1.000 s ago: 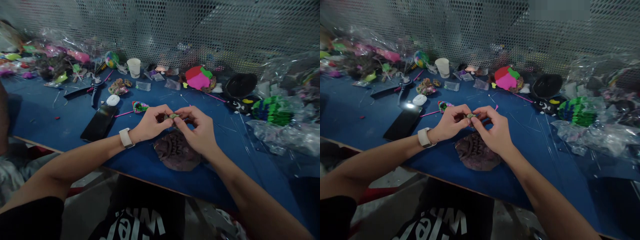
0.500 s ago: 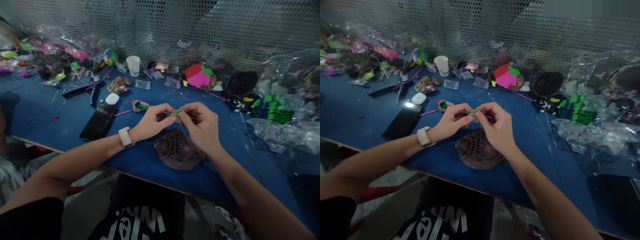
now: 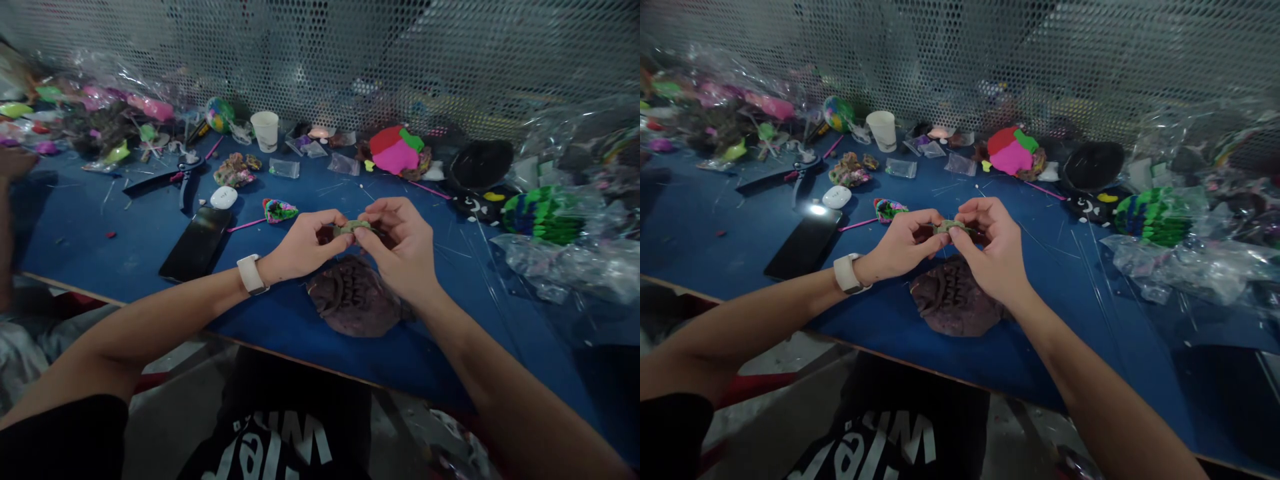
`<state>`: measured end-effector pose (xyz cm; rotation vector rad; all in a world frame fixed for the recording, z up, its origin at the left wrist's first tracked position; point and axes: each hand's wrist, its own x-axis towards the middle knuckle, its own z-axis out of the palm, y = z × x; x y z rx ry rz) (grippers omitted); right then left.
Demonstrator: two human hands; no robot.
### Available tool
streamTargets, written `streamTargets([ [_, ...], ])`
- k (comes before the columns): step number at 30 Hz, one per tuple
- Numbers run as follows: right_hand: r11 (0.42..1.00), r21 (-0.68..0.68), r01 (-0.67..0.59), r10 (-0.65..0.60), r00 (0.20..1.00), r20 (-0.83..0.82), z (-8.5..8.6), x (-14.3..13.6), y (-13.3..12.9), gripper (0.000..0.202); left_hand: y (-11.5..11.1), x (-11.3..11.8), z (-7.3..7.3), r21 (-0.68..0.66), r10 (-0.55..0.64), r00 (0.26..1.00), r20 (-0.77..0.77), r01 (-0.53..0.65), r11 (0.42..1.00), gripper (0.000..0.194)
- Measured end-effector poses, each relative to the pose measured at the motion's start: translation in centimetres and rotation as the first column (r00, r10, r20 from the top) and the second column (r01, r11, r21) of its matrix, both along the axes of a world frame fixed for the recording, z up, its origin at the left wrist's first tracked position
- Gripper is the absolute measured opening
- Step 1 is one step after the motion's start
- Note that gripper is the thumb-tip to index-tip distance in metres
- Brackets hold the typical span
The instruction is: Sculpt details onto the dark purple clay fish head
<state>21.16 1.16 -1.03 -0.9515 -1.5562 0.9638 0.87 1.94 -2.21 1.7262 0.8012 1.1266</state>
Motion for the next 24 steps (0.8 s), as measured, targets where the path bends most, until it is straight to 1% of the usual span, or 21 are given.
streamTargets([
  [4,1.000,0.000,-0.017,0.017,0.999,-0.046,-0.09,-0.07,0.06,0.030,0.08,-0.07,0.04,0.009,0.013,1.000,-0.005,-0.013,1.000,0.031],
  [8,1.000,0.018,-0.025,0.026,0.999,-0.043,-0.17,-0.02,0.22,0.029,0.24,-0.06,-0.07,0.012,0.031,0.999,0.015,-0.031,0.999,0.034],
  [11,0.999,0.015,-0.035,0.036,0.999,-0.037,-0.36,0.00,0.34,0.029,0.25,-0.04,-0.07,0.004,0.023,0.999,0.028,-0.023,1.000,0.041],
  [15,0.999,0.002,-0.044,0.044,0.998,-0.051,-0.43,-0.04,0.43,0.038,0.34,-0.03,-0.23,-0.028,0.036,0.999,0.038,-0.035,0.999,0.051],
  [17,1.000,0.004,-0.031,0.031,0.997,-0.074,-0.31,-0.02,0.47,0.045,0.46,-0.04,-0.40,-0.033,0.050,0.997,0.051,-0.048,0.998,0.051],
  [19,1.000,0.006,-0.004,0.005,0.997,-0.080,-0.14,0.02,0.50,0.047,0.55,-0.06,-0.55,-0.023,0.059,0.997,0.060,-0.057,0.998,0.050],
  [24,0.997,0.029,0.065,-0.063,0.996,-0.057,0.14,0.04,0.44,0.033,0.51,-0.16,-0.59,0.009,0.070,0.996,0.062,-0.071,0.997,0.045],
])
